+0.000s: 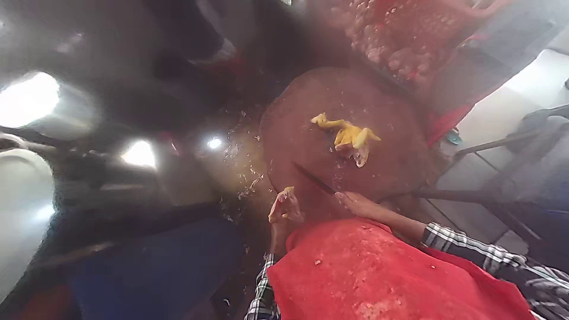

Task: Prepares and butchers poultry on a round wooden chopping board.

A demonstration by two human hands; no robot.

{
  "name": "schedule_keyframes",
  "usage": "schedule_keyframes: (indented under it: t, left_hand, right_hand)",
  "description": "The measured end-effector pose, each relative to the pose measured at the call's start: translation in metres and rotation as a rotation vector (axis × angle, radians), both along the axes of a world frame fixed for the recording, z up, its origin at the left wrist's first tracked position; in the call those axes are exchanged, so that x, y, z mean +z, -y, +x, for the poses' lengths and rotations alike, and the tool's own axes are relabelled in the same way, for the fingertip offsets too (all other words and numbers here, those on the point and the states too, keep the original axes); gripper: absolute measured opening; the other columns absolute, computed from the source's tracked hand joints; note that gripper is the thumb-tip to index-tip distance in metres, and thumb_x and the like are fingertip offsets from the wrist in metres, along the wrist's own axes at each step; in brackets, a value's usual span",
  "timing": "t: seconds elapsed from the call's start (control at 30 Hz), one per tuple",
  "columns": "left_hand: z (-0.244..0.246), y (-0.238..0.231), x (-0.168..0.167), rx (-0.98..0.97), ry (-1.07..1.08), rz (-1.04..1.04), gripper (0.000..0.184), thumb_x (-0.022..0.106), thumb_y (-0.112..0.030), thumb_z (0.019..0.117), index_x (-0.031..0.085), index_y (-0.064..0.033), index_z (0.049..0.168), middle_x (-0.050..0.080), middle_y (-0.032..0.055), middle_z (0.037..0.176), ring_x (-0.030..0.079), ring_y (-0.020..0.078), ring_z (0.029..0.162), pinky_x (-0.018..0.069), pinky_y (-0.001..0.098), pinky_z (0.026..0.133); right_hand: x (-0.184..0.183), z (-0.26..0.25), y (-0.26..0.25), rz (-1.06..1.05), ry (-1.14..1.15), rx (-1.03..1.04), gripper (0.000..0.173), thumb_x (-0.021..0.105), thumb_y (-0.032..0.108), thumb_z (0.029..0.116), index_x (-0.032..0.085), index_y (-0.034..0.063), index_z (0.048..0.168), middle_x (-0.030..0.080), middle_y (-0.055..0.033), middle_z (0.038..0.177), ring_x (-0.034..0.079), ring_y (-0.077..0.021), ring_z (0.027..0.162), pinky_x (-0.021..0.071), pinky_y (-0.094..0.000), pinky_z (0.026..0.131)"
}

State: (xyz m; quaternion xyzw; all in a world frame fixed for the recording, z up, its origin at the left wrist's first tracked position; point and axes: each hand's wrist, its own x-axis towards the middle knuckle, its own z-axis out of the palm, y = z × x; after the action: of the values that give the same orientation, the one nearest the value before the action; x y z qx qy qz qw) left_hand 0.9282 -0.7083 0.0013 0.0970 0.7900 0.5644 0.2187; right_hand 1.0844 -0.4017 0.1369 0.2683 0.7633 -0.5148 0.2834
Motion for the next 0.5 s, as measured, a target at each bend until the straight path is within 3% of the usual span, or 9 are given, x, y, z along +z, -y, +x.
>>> schedule_keyframes:
  t: [0.07, 0.1, 0.17, 0.27, 0.3, 0.33, 0.37, 0.43, 0.5]
  left_hand:
    - [0.002, -0.014, 0.000, 0.065, 0.046, 0.423, 0.036, 0.061, -0.022, 0.1010, 0.062, 0.0001, 0.130, 0.069, 0.0112, 0.118, 0.067, 0.0155, 0.106, 0.0562, 0.0363, 0.096]
    - [-0.001, -0.025, 0.007, 0.083, 0.078, 0.612, 0.035, 0.061, -0.026, 0.0997, 0.064, -0.0025, 0.126, 0.070, 0.0066, 0.112, 0.067, 0.0114, 0.100, 0.0568, 0.0332, 0.091]
    - [-0.002, -0.033, 0.026, 0.099, 0.127, 0.735, 0.035, 0.064, -0.028, 0.0987, 0.065, -0.0027, 0.123, 0.071, 0.0028, 0.107, 0.068, 0.0081, 0.096, 0.0575, 0.0305, 0.088]
    - [-0.003, -0.028, 0.043, 0.076, 0.122, 0.630, 0.031, 0.063, -0.019, 0.0991, 0.065, 0.0012, 0.122, 0.071, 0.0041, 0.107, 0.068, 0.0084, 0.096, 0.0576, 0.0305, 0.089]
    - [-0.002, -0.023, 0.040, 0.059, 0.113, 0.571, 0.032, 0.063, -0.020, 0.0992, 0.064, 0.0004, 0.124, 0.071, 0.0044, 0.109, 0.067, 0.0087, 0.098, 0.0570, 0.0308, 0.090]
    - [0.000, -0.019, 0.035, 0.043, 0.083, 0.467, 0.036, 0.063, -0.019, 0.0992, 0.061, 0.0015, 0.128, 0.070, 0.0075, 0.114, 0.067, 0.0112, 0.102, 0.0566, 0.0330, 0.093]
    - [0.002, -0.015, 0.030, 0.018, 0.032, 0.316, 0.038, 0.062, -0.018, 0.0994, 0.060, 0.0026, 0.131, 0.069, 0.0113, 0.118, 0.067, 0.0146, 0.106, 0.0558, 0.0354, 0.096]
    - [0.005, -0.002, 0.016, -0.081, -0.043, -0.044, 0.039, 0.061, -0.021, 0.1014, 0.060, -0.0019, 0.136, 0.068, 0.0124, 0.127, 0.065, 0.0175, 0.117, 0.0527, 0.0392, 0.104]
    - [0.005, 0.005, 0.009, -0.106, -0.053, -0.151, 0.040, 0.064, -0.023, 0.0998, 0.061, -0.0038, 0.135, 0.068, 0.0129, 0.126, 0.065, 0.0190, 0.116, 0.0538, 0.0417, 0.103]
  right_hand:
    - [0.029, -0.008, 0.012, -0.019, -0.105, -0.010, 0.071, 0.020, 0.064, 0.1066, 0.064, 0.0086, 0.112, 0.064, -0.0114, 0.090, 0.065, -0.0247, 0.082, 0.0544, -0.0497, 0.077]
    - [0.047, -0.014, 0.018, -0.057, -0.186, -0.027, 0.068, 0.020, 0.064, 0.1065, 0.063, 0.0112, 0.109, 0.059, -0.0055, 0.083, 0.060, -0.0187, 0.074, 0.0523, -0.0434, 0.070]
    - [0.077, -0.028, 0.033, -0.176, -0.370, -0.064, 0.063, 0.026, 0.063, 0.1061, 0.063, 0.0120, 0.108, 0.054, 0.0031, 0.080, 0.054, -0.0066, 0.069, 0.0493, -0.0294, 0.064]
    - [0.074, -0.037, 0.053, -0.197, -0.580, -0.043, 0.074, 0.024, 0.075, 0.1001, 0.062, 0.0114, 0.109, 0.055, 0.0038, 0.082, 0.055, -0.0027, 0.074, 0.0507, -0.0241, 0.068]
    - [0.061, -0.031, 0.058, -0.126, -0.522, -0.004, 0.075, 0.022, 0.073, 0.1016, 0.062, 0.0104, 0.114, 0.059, -0.0013, 0.086, 0.059, -0.0085, 0.078, 0.0528, -0.0305, 0.072]
    - [0.046, -0.023, 0.060, -0.065, -0.387, 0.052, 0.074, 0.022, 0.068, 0.1044, 0.062, 0.0085, 0.122, 0.066, -0.0092, 0.096, 0.066, -0.0184, 0.089, 0.0556, -0.0426, 0.082]
    - [0.029, -0.020, 0.059, -0.031, -0.241, 0.111, 0.072, 0.022, 0.065, 0.1060, 0.062, 0.0067, 0.123, 0.067, -0.0144, 0.100, 0.067, -0.0263, 0.094, 0.0544, -0.0518, 0.086]
    - [-0.002, -0.017, 0.057, 0.005, -0.024, 0.162, 0.075, 0.023, 0.066, 0.1058, 0.063, 0.0022, 0.112, 0.065, -0.0193, 0.095, 0.066, -0.0344, 0.091, 0.0522, -0.0597, 0.083]
    - [0.002, -0.023, 0.054, 0.048, 0.056, 0.205, 0.076, 0.023, 0.068, 0.1044, 0.062, 0.0039, 0.117, 0.066, -0.0197, 0.099, 0.067, -0.0359, 0.096, 0.0524, -0.0614, 0.085]
